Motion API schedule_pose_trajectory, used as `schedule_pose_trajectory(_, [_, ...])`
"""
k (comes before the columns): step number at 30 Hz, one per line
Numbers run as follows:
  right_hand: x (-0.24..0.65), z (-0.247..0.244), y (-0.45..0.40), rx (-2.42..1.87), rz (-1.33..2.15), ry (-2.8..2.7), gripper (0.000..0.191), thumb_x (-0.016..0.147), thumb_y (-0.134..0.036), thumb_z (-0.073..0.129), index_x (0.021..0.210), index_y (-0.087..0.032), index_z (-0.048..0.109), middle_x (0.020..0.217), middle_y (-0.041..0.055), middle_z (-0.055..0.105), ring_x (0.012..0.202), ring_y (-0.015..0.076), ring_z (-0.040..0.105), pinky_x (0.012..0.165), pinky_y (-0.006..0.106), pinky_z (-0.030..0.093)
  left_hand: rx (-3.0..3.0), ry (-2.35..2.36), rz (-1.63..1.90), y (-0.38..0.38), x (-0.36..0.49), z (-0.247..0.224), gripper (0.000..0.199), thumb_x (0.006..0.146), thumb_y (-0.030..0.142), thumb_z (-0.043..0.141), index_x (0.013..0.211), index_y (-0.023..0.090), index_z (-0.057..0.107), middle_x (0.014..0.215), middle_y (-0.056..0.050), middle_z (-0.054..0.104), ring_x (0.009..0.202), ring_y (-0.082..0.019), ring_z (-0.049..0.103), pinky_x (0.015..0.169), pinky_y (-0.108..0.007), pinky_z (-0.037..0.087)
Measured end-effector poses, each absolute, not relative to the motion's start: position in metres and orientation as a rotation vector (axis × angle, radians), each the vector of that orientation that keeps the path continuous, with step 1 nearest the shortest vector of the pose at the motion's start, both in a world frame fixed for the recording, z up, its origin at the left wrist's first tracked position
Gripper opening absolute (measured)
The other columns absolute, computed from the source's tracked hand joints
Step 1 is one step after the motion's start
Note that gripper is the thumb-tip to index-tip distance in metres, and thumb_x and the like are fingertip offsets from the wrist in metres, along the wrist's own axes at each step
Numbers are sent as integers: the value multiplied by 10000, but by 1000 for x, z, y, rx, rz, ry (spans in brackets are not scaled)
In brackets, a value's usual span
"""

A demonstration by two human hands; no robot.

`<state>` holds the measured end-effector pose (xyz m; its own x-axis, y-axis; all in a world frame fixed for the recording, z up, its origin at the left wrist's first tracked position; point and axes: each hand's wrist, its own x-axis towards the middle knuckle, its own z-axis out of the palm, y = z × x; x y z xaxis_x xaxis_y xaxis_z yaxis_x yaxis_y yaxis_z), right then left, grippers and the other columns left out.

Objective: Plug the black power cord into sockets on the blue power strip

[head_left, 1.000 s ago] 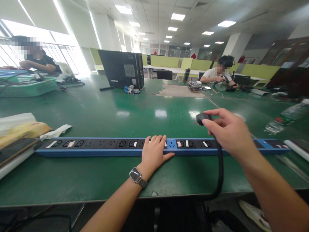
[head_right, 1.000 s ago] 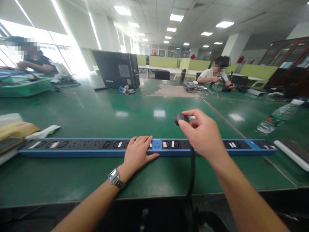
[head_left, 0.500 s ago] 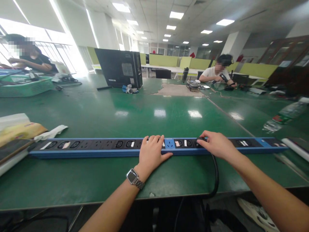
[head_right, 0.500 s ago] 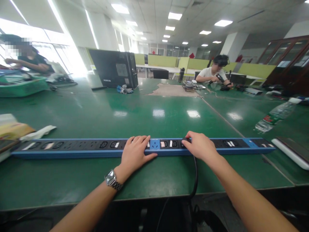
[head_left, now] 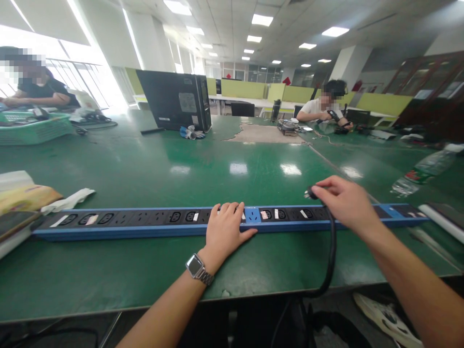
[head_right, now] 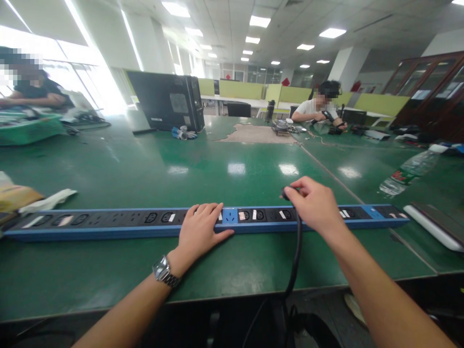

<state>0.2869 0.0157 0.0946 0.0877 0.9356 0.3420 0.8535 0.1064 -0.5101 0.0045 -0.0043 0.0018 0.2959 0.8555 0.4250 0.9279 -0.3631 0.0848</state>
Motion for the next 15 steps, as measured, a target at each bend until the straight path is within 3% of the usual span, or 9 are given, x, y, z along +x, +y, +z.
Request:
schedule_pose_trajectory(2, [312, 111, 19, -1762, 187, -1749, 352, 808, -490, 591, 958, -190, 697, 676, 20, 671, 553, 138, 547, 570, 265, 368, -2384, -1657, -604, -5, 4, 3, 683, 783, 597, 654, 1296, 162, 534, 1232, -111, 621, 1137, -298, 531, 1048, -470, 331])
schedule_pose_trajectory(5, [362, 114, 29, -2031, 239, -1911, 248, 795, -401, 649, 905, -197, 739, 643, 28, 662, 561, 148, 538, 601, 291, 363, -2384, -1671, -595, -5, 5, 3, 676, 785, 590, 656, 1297, 165, 535, 1241, -110, 618, 1146, -299, 528, 1050, -466, 331])
schedule_pose_trajectory(8, [409, 95, 37, -2257, 185, -1958, 179, 758, -322, 697, 848, -186, 769, 754, 76, 701, 657, 175, 571, 677, 318, 381, -2383, -1675, -593, -4, 5, 3, 669, 787, 582, 658, 1296, 165, 537, 1245, -109, 619, 1149, -299, 529, 1055, -462, 328])
schedule_pose_trajectory(11, [430, 73, 38, -2251, 210, -1925, 214, 773, -358, 684, 893, -204, 773, 832, 94, 714, 716, 193, 596, 702, 321, 388, -2385, -1670, -594, -4, 5, 4, 673, 788, 588, 655, 1295, 162, 537, 1240, -108, 622, 1146, -298, 530, 1055, -466, 328])
schedule_pose_trajectory(15, [424, 57, 34, -2188, 123, -1983, 212, 804, -379, 635, 919, -234, 739, 773, 83, 688, 688, 206, 585, 668, 329, 376, -2375, -1666, -588, -5, 5, 4, 668, 800, 588, 641, 1301, 160, 533, 1238, -111, 624, 1144, -299, 531, 1052, -464, 331])
